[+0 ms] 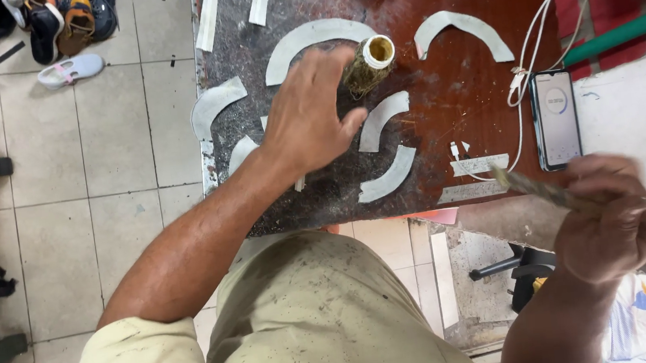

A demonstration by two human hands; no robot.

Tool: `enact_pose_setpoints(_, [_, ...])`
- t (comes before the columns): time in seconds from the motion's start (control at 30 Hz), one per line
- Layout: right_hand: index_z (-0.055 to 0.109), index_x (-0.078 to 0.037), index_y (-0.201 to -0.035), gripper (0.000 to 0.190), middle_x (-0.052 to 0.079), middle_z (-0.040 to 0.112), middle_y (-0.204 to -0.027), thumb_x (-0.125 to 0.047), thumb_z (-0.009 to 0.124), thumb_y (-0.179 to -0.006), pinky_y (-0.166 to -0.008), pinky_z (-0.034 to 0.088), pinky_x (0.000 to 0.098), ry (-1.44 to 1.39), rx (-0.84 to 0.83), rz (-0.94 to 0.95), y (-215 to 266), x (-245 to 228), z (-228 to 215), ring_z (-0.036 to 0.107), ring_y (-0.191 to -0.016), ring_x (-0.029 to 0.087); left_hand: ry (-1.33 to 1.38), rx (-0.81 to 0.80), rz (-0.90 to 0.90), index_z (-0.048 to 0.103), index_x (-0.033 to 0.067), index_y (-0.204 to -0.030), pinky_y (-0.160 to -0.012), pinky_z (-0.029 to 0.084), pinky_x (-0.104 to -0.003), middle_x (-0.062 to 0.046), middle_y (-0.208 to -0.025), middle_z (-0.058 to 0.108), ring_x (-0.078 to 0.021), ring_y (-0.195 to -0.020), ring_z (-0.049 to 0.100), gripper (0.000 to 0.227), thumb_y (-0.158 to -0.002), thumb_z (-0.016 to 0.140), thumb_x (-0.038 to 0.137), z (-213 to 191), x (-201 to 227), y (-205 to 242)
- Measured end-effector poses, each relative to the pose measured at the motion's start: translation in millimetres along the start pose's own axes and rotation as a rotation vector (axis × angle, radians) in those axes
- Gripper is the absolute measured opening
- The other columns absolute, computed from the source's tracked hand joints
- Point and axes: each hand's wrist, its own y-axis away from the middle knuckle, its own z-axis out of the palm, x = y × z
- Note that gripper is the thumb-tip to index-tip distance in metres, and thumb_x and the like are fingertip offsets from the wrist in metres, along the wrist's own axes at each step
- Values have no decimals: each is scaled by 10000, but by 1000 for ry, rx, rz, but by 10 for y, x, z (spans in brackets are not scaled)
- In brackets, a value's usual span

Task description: The person applies glue to various white and pink cut-out pieces on a workbench using a brush. They dip the brush into a container of glue and spread it onto the surfaces of the pieces, handling them one by one.

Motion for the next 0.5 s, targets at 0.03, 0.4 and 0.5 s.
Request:
enact_pose_setpoints(0.03, [615,-142,-1033,492,64,612,-1132,-472,300,-1217,-797,492,279,134,6,-69,-55,28,-58,603,-1102,176,18,80,19,413,97,-1386,-820,509,-442,-154,-1202,532,-310,-1034,532,768,-845,912,313,0,-14,-105])
enact_pose_setpoints(0.4, [651,71,-995,144,239,636,-948,89,674,-854,-635,522,330,199,-264,-222,-1027,-634,1061,617,-802,279,138,205,482,138,150,-1560,-920,546,-539,-192,-1288,715,-386,-1031,708,1105,-771,897,4,663,-457,-462])
enact_pose_setpoints(0.5, [733,18,-991,192,197,640,-978,76,733,-808,-646,498,314,164,-302,-67,-1112,-609,1289,600,-807,232,177,222,485,228,105,-1570,-956,535,-532,-196,-1213,723,-391,-1046,708,1048,-754,870,-38,585,-385,-429])
